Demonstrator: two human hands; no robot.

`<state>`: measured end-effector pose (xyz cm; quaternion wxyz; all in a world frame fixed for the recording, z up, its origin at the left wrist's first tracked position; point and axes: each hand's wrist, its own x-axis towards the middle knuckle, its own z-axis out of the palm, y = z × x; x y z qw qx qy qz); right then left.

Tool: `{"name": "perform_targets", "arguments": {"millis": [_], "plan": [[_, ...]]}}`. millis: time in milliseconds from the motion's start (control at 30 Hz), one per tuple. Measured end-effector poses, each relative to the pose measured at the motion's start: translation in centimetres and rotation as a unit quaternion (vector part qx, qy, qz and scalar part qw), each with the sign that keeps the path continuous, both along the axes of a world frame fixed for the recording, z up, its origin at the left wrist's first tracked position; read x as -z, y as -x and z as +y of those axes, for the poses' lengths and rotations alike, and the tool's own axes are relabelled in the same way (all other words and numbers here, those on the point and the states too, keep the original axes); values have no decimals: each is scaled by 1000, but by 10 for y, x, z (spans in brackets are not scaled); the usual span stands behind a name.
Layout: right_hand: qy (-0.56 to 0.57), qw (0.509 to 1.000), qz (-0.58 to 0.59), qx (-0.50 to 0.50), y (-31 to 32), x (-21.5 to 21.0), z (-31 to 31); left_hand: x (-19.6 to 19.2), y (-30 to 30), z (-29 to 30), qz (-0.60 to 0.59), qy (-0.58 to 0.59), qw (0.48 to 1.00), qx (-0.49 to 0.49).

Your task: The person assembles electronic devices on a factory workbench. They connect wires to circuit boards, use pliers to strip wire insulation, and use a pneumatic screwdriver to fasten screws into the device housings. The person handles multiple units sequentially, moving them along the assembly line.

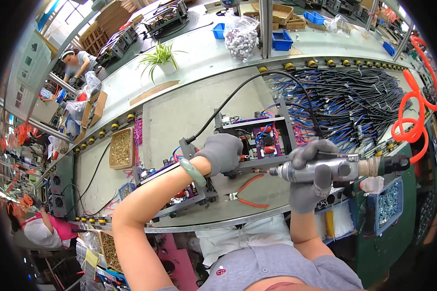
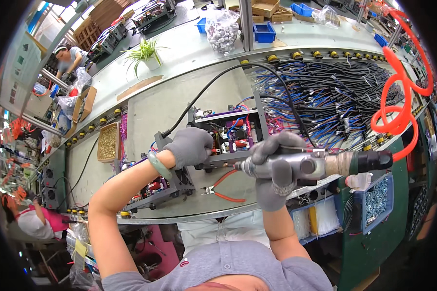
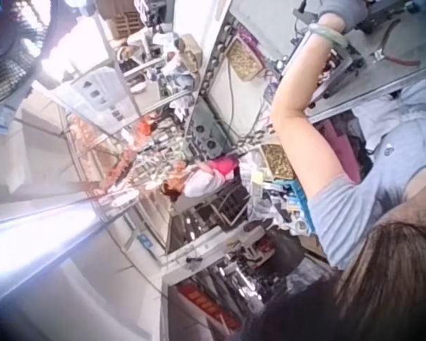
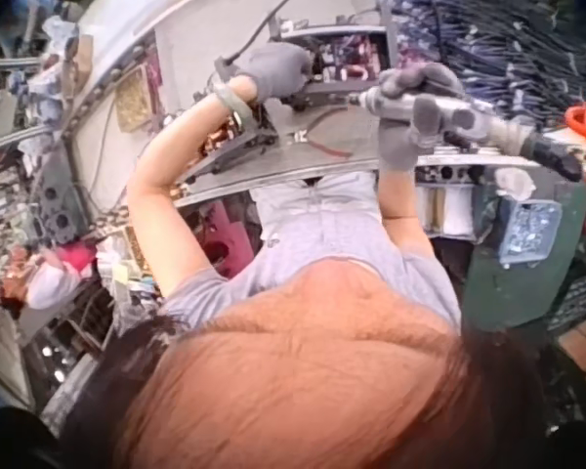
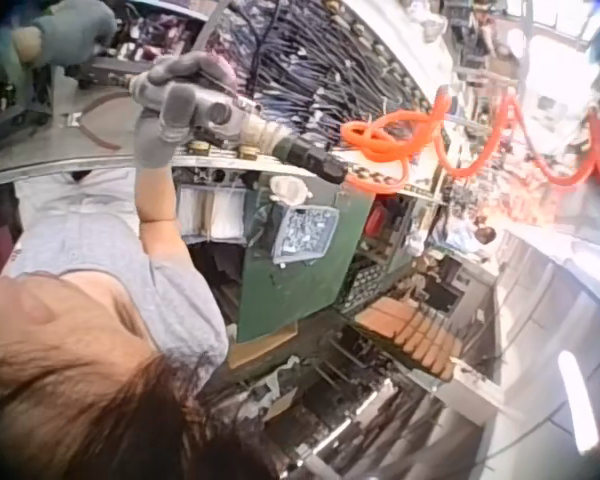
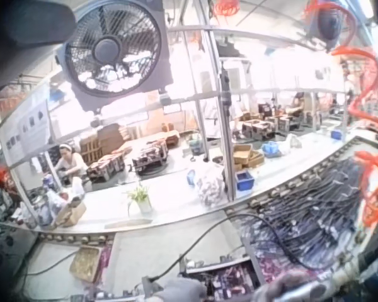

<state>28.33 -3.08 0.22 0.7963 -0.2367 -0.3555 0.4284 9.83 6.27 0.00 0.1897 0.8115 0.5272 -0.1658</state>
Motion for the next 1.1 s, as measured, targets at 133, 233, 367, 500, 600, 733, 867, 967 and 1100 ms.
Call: {"name": "perform_targets", "arguments": {"millis": [133,233,367,500,600,733,867,967,1100], "plan": [[-23,999,-15,-20,5,14,35,-1,0,3,17,15,1000,-8],[-3,999,-21,-34,11,17,43,-4,-7,7,58,28,998,-5],[-17,999,-40,-17,11,25,47,-4,-8,7,64,20,998,-2],[-14,999,-16,-36,10,23,45,0,-4,0,1,15,999,-39],[15,996,-34,-77,13,21,43,-2,-8,-2,7,23,998,-65],[48,987,-48,-145,16,26,46,0,-8,-2,16,12,997,-70],[35,982,-25,-186,25,37,57,0,-11,0,12,6,998,-67],[20,978,1,-210,39,41,67,4,-10,-1,5,-14,998,-54],[-12,975,-191,-114,50,29,72,0,-8,-3,-8,-17,998,-52]]}}
